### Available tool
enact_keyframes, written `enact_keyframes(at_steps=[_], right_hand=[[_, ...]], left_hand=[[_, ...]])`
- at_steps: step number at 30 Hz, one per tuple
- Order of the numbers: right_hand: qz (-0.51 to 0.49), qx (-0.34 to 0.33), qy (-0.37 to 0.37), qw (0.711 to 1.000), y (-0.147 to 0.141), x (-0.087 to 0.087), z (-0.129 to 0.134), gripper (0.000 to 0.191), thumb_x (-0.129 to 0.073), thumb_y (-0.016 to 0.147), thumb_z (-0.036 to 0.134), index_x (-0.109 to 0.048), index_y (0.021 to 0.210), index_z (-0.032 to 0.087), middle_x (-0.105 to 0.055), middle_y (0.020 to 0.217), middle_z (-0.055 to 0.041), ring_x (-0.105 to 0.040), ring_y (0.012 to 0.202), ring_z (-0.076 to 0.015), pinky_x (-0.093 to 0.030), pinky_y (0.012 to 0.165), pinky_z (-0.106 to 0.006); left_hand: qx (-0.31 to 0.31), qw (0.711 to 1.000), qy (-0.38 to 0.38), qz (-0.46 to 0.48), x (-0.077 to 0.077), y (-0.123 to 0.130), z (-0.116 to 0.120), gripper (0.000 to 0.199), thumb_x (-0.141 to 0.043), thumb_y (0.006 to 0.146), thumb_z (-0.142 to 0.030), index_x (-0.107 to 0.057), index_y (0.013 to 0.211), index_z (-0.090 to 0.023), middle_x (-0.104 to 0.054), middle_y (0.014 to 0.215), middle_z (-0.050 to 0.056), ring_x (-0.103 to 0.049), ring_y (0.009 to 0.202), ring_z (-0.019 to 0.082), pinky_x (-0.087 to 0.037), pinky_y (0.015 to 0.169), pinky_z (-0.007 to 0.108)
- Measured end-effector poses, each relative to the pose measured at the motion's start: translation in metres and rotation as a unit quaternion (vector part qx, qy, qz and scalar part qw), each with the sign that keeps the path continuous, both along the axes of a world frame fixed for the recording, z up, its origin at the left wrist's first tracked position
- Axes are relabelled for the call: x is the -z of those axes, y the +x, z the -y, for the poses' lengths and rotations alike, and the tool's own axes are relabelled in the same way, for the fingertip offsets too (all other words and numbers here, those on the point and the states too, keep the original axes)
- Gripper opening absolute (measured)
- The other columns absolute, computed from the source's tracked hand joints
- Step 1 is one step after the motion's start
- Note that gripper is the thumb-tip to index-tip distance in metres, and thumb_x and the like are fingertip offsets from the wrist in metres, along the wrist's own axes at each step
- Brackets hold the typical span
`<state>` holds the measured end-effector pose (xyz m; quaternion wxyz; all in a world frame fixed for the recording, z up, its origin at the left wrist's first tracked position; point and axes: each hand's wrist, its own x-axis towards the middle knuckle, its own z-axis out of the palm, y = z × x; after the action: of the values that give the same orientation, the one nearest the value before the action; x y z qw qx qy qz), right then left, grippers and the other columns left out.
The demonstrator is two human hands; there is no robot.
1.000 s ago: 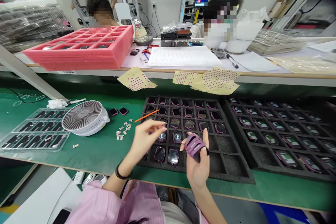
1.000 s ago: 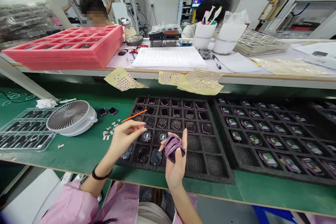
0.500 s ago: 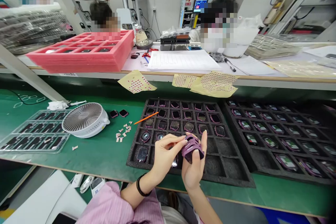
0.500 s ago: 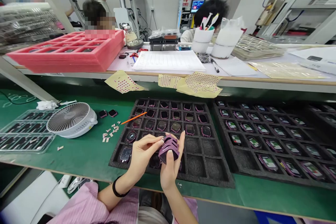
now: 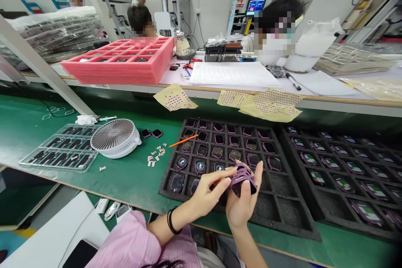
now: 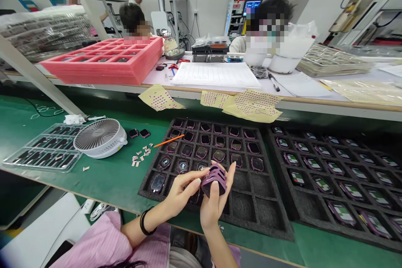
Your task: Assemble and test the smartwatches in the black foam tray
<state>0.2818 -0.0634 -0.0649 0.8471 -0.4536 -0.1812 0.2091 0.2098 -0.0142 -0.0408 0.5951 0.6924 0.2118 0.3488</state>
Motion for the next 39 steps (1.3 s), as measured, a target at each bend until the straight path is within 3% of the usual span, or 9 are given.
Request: enact_keyframes(at_steps=[2,4,8,14,18,21,26,32,39], right_hand=[[-0.005,-0.007,-0.002,1.000,0.000,0.000,0.001,0.063,-0.050,0.087,0.037,-0.024,0.144,0.031,-0.053,0.120,-0.0058,-0.052,0.109,-0.0213,-0.032,0.102,-0.048],[0.001,-0.011,-0.006,1.000,-0.001,0.000,0.002,0.063,-0.051,0.087,0.036,-0.025,0.144,0.030,-0.053,0.120,-0.0063,-0.051,0.111,-0.0220,-0.033,0.101,-0.047],[0.000,-0.021,-0.016,1.000,-0.004,0.000,0.003,0.062,-0.051,0.087,0.036,-0.028,0.144,0.028,-0.055,0.117,-0.0062,-0.051,0.112,-0.0223,-0.033,0.101,-0.046],[-0.019,-0.063,-0.038,0.997,-0.005,0.000,0.004,0.060,-0.050,0.087,0.038,-0.029,0.143,0.030,-0.056,0.118,-0.0057,-0.057,0.097,-0.0202,-0.041,0.092,-0.041],[-0.020,-0.088,-0.041,0.995,-0.007,0.002,0.007,0.058,-0.050,0.088,0.038,-0.031,0.142,0.033,-0.057,0.117,-0.0037,-0.056,0.099,-0.0189,-0.042,0.089,-0.036],[-0.030,-0.108,-0.047,0.993,-0.009,0.004,0.007,0.058,-0.049,0.088,0.038,-0.030,0.142,0.034,-0.058,0.117,-0.0031,-0.057,0.099,-0.0189,-0.043,0.088,-0.037],[-0.084,-0.126,-0.056,0.987,-0.008,0.006,0.003,0.059,-0.049,0.088,0.041,-0.031,0.142,0.031,-0.061,0.116,-0.0044,-0.060,0.092,-0.0183,-0.041,0.094,-0.042],[-0.109,-0.129,-0.028,0.985,-0.006,0.006,0.003,0.058,-0.050,0.087,0.041,-0.032,0.142,0.033,-0.060,0.118,-0.0035,-0.060,0.095,-0.0179,-0.039,0.097,-0.043],[-0.132,-0.090,-0.028,0.987,-0.004,0.006,0.000,0.055,-0.046,0.089,0.044,-0.033,0.141,0.032,-0.061,0.115,-0.0047,-0.061,0.087,-0.0174,-0.041,0.095,-0.046]], left_hand=[[0.071,0.997,-0.028,-0.011,0.006,-0.006,-0.007,0.049,-0.046,0.089,-0.049,-0.059,0.124,-0.017,-0.063,0.076,0.006,-0.050,0.060,0.011,-0.043,0.056,0.023],[0.142,0.989,-0.036,-0.030,0.009,-0.013,-0.016,0.056,-0.044,0.089,-0.051,-0.050,0.132,-0.016,-0.051,0.057,-0.002,-0.038,0.046,0.007,-0.034,0.045,0.019],[0.241,0.967,-0.001,-0.082,0.009,-0.030,-0.031,0.059,-0.040,0.092,-0.049,-0.035,0.141,-0.018,-0.039,0.049,-0.007,-0.035,0.042,0.006,-0.034,0.046,0.017],[0.289,0.940,0.079,-0.166,0.003,-0.043,-0.043,0.056,-0.036,0.095,-0.043,-0.024,0.145,-0.022,-0.045,0.050,-0.007,-0.042,0.044,0.007,-0.039,0.053,0.017],[0.330,0.925,0.065,-0.175,-0.001,-0.049,-0.050,0.057,-0.034,0.095,-0.043,-0.020,0.146,-0.022,-0.041,0.047,-0.008,-0.041,0.043,0.008,-0.038,0.053,0.017],[0.337,0.919,0.084,-0.186,-0.004,-0.053,-0.052,0.057,-0.038,0.095,-0.039,-0.019,0.146,-0.022,-0.041,0.045,-0.008,-0.040,0.042,0.009,-0.037,0.052,0.017],[0.277,0.919,0.192,-0.201,-0.007,-0.055,-0.048,0.064,-0.050,0.090,-0.032,-0.021,0.146,-0.023,-0.050,0.053,-0.006,-0.040,0.043,0.009,-0.031,0.049,0.018],[0.368,0.909,0.051,-0.192,-0.004,-0.050,-0.048,0.069,-0.045,0.093,-0.028,-0.004,0.148,-0.022,-0.046,0.051,-0.009,-0.041,0.041,0.007,-0.036,0.049,0.016],[0.313,0.916,0.135,-0.213,0.004,-0.042,-0.035,0.080,-0.053,0.088,-0.025,0.000,0.147,-0.023,-0.047,0.056,-0.009,-0.038,0.045,0.007,-0.030,0.047,0.015]])
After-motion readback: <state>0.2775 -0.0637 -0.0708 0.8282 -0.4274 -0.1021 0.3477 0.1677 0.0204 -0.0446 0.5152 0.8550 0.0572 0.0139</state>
